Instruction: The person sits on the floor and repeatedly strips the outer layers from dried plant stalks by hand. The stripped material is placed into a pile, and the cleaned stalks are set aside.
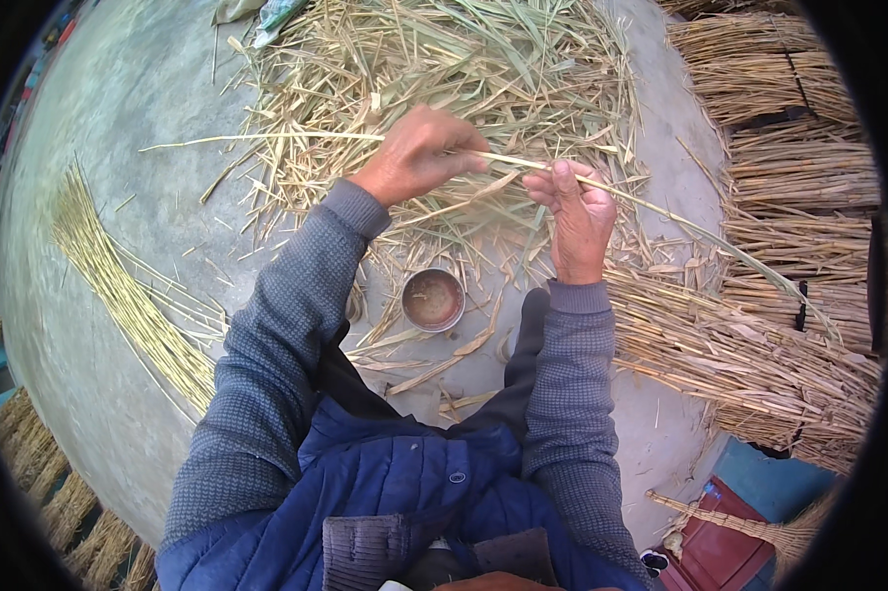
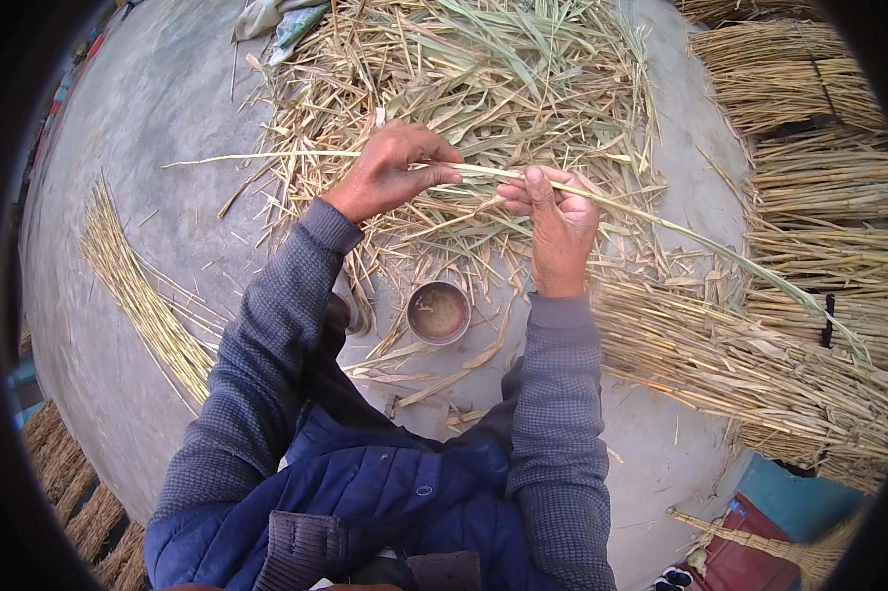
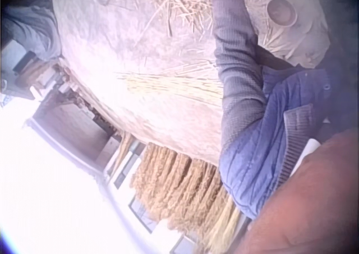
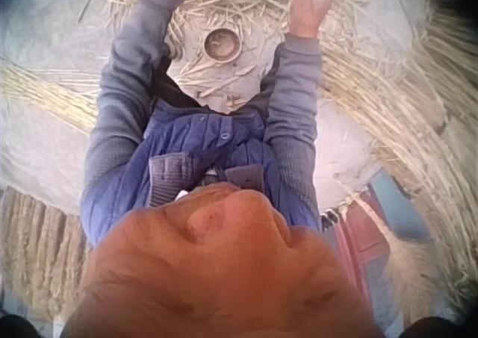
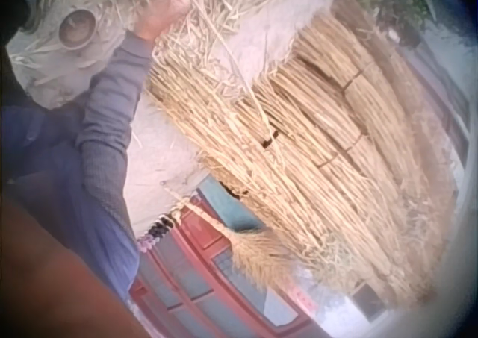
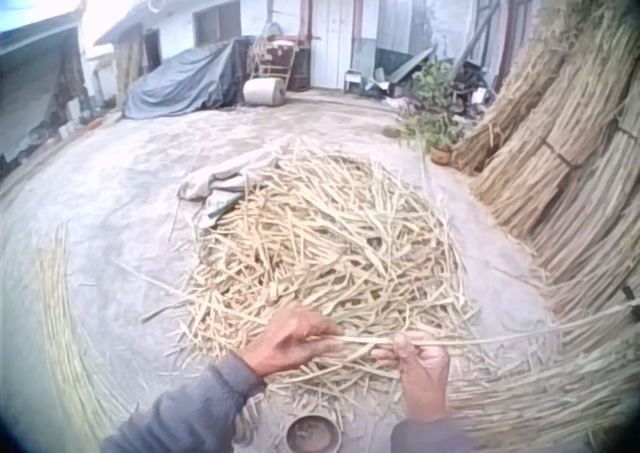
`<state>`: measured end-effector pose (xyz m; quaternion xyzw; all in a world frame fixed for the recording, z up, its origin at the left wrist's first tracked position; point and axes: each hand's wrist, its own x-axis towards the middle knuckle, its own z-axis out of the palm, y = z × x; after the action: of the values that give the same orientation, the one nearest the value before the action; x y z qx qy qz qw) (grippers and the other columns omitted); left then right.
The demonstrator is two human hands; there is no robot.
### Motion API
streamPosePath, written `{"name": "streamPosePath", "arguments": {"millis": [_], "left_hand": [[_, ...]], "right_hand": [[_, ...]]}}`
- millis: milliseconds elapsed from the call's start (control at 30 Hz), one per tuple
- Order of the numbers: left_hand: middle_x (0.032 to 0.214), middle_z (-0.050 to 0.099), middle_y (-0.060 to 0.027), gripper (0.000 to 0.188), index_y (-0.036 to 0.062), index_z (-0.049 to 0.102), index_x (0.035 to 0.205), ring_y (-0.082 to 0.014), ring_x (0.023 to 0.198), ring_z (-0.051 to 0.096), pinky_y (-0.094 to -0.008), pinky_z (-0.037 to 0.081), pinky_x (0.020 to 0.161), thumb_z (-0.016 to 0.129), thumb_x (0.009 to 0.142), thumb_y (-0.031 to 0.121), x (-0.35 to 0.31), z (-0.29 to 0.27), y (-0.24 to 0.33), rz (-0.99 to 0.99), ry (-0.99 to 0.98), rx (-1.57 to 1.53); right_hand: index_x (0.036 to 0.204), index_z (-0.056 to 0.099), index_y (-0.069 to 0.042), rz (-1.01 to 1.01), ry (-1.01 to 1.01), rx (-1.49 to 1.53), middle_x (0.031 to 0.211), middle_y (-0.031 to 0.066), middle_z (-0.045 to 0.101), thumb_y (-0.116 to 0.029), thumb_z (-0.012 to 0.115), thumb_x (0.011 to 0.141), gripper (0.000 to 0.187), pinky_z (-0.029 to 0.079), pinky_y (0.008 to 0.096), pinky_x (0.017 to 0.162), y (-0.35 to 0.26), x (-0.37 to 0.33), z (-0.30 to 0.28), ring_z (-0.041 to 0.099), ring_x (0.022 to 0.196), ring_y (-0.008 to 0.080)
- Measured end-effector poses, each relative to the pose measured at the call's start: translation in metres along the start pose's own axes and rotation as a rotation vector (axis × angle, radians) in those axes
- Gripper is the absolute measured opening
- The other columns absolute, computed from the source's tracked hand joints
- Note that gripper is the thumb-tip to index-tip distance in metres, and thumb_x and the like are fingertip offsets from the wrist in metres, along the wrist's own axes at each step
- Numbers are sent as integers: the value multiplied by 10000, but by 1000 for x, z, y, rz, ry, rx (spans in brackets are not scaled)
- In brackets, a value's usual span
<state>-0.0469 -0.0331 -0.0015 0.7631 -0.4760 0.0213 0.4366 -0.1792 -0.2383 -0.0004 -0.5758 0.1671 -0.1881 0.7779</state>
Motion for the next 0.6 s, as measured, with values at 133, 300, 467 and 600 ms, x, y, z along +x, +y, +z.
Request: {"name": "streamPosePath", "arguments": {"millis": [133,300,467,600], "left_hand": [[697,691,-87,156,41,730,837,-231,640,667,-356,502,608,787,807,183,0,-22,-9,-189,-107,130],[803,727,-77,194,58,736,877,-224,744,696,-361,525,690,806,790,216,-5,-41,-12,-233,-99,202],[800,722,-89,200,60,725,895,-267,659,659,-365,506,806,791,803,225,11,20,13,78,108,85],[730,709,-90,177,53,730,851,-254,650,667,-358,507,650,779,816,219,14,10,10,-92,37,-12]], "right_hand": [[1045,616,43,-39,85,40,907,152,711,-219,693,961,286,591,262,700,-11,3,-13,718,762,199],[1069,618,54,-5,89,62,906,156,715,-226,697,958,311,588,255,680,-17,4,-23,716,760,184],[1085,611,36,-1,-40,-39,954,158,718,-188,716,940,287,592,275,702,2,-7,6,722,793,194],[1122,604,38,-61,-71,-12,989,170,716,-155,715,934,292,593,291,747,-5,-9,4,728,863,209]]}}
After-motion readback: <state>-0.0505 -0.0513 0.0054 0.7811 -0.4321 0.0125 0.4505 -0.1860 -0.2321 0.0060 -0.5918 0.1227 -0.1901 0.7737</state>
